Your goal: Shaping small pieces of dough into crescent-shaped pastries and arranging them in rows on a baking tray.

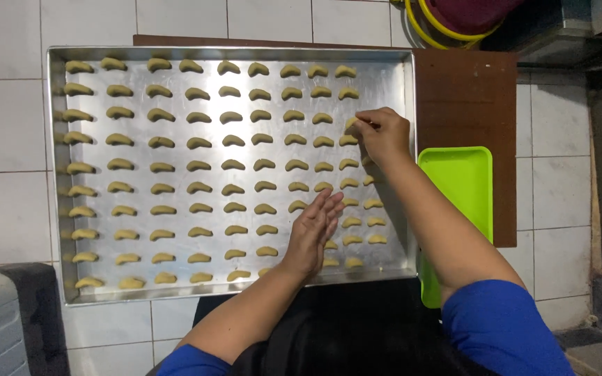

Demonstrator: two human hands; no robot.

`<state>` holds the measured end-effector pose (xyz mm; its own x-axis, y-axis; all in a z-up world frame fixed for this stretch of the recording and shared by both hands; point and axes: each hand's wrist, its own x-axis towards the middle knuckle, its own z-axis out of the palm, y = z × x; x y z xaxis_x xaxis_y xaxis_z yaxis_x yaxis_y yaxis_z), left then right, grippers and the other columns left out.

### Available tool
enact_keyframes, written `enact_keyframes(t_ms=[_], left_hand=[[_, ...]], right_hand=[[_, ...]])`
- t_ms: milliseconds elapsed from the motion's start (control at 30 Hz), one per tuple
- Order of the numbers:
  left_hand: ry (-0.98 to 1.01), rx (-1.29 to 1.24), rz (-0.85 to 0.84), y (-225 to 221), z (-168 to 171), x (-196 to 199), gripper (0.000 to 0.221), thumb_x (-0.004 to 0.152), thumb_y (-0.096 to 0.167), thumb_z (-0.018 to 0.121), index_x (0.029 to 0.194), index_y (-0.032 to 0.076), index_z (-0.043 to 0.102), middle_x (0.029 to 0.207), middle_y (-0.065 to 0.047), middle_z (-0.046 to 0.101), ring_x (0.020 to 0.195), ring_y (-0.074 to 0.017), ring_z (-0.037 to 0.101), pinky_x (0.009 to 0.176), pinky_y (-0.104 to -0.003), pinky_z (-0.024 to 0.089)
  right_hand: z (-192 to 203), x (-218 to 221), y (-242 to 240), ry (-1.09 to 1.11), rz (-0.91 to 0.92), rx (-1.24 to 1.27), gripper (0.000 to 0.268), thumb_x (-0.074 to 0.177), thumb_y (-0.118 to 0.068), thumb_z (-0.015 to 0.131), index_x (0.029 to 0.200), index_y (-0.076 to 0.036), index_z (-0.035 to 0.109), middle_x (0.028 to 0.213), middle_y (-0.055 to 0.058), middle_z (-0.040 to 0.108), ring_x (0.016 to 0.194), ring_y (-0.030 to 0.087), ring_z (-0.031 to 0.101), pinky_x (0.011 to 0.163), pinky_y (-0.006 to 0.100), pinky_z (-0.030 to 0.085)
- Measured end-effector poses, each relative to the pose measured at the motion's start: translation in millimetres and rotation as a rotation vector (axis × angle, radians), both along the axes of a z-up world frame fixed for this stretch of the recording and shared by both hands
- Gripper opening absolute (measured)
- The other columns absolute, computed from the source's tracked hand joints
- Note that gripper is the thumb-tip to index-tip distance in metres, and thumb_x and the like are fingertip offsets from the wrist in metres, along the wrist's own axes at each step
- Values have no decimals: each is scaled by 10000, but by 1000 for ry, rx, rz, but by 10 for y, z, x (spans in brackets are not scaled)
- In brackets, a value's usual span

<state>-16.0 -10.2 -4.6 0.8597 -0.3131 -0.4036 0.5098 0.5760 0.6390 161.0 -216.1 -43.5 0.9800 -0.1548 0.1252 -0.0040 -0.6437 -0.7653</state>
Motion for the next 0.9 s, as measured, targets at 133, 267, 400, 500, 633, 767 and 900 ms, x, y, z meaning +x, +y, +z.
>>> enact_keyframes(t_ms=[133,267,400,500,633,767,900], left_hand=[[-5,26,-1,11,-8,37,678,1004,388,562,1583,106,353,1523,-151,520,1409,-259,481,1169,-476,297],[27,18,-9,27,-20,58,635,1013,308,559,1580,100,363,1522,-171,512,1424,-294,463,1176,-500,269],[22,19,-1,9,-80,69,615,1010,246,568,1574,97,375,1505,-160,531,1405,-264,479,1174,-479,286],[15,5,13,-2,-71,57,617,998,227,584,1570,98,390,1499,-180,530,1403,-282,481,1170,-479,294],[18,17,21,-28,-116,33,602,993,212,593,1554,89,414,1467,-168,566,1363,-243,520,1144,-409,350],[-14,26,49,-29,-120,48,600,976,177,619,1538,71,435,1443,-179,578,1334,-239,537,1122,-393,393],[-15,31,66,-38,-111,49,594,978,168,620,1530,51,437,1432,-197,583,1323,-250,547,1106,-391,412]], right_hand=[[-67,164,95,1,6,-32,190,852,-10,830,1029,-76,816,859,115,724,797,269,741,657,318,602],[-85,168,111,3,59,-59,184,882,-12,815,1059,-61,809,886,150,719,855,327,735,693,354,603],[-5,155,92,9,116,-98,184,915,-4,788,1100,-13,787,909,187,718,874,363,730,702,385,604],[10,151,2,-16,123,-144,248,871,17,806,1115,-16,784,896,196,715,867,381,726,687,412,594],[-179,196,-71,-12,158,-163,256,860,4,824,1110,-43,796,891,185,720,863,384,728,691,382,604],[-52,174,40,-51,223,-245,279,845,26,828,1118,-11,787,894,198,726,856,370,737,720,381,615],[-98,181,63,-110,286,-390,218,874,21,794,1081,-44,804,855,170,735,806,346,746,699,366,619]])
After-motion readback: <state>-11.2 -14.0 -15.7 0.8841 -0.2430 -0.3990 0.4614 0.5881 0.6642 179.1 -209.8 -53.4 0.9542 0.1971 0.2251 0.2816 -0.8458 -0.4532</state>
